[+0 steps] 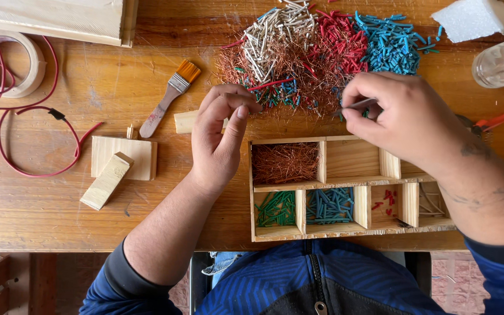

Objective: The person uses tweezers to pick up small colored plastic pieces and copper wire from a wooden organizer and a pile on the table. They insert the plastic pieces onto the wire and manipulate the components with their hands and tweezers.

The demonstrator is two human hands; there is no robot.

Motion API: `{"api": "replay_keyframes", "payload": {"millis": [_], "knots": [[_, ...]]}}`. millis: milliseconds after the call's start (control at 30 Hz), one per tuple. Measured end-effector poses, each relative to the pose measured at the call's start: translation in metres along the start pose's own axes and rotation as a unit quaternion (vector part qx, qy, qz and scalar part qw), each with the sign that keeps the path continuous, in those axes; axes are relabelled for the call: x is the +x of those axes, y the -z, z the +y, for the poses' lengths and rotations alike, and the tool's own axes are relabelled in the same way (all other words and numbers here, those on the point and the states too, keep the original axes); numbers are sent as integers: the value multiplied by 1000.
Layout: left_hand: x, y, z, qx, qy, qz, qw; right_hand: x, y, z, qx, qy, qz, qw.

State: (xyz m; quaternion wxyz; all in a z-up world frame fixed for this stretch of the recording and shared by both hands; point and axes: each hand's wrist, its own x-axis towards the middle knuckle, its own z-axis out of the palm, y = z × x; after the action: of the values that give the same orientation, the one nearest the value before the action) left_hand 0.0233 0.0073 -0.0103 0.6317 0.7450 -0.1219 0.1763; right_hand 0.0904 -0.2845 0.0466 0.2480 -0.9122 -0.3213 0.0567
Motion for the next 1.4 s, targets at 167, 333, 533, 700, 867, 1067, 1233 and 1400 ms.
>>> {"api": "replay_keyframes", "payload": {"millis": [167,333,533,700,867,1067,1233,1400], "knots": [[-3,-5,-1,-6,-7,-13,1000,-9,-17,12,61,-120,20,991],[-2,-2,1,-4,-6,-13,1000,-8,-15,16,92,-152,48,983],[-3,-5,1,2,-10,-31,999,-7,-32,24,90,-117,47,988],[-2,-4,1,7,-3,-30,1000,-7,-37,30,44,-102,36,993],[-2,-4,2,3,-6,-37,999,-6,-38,30,48,-86,32,995],[-2,-4,2,3,-6,-37,999,-8,-22,27,64,-104,20,992],[-2,-4,0,5,4,-51,999,-12,-16,37,-4,24,35,999],[-2,-4,1,12,2,-62,998,-11,-13,38,-98,204,47,973]]}}
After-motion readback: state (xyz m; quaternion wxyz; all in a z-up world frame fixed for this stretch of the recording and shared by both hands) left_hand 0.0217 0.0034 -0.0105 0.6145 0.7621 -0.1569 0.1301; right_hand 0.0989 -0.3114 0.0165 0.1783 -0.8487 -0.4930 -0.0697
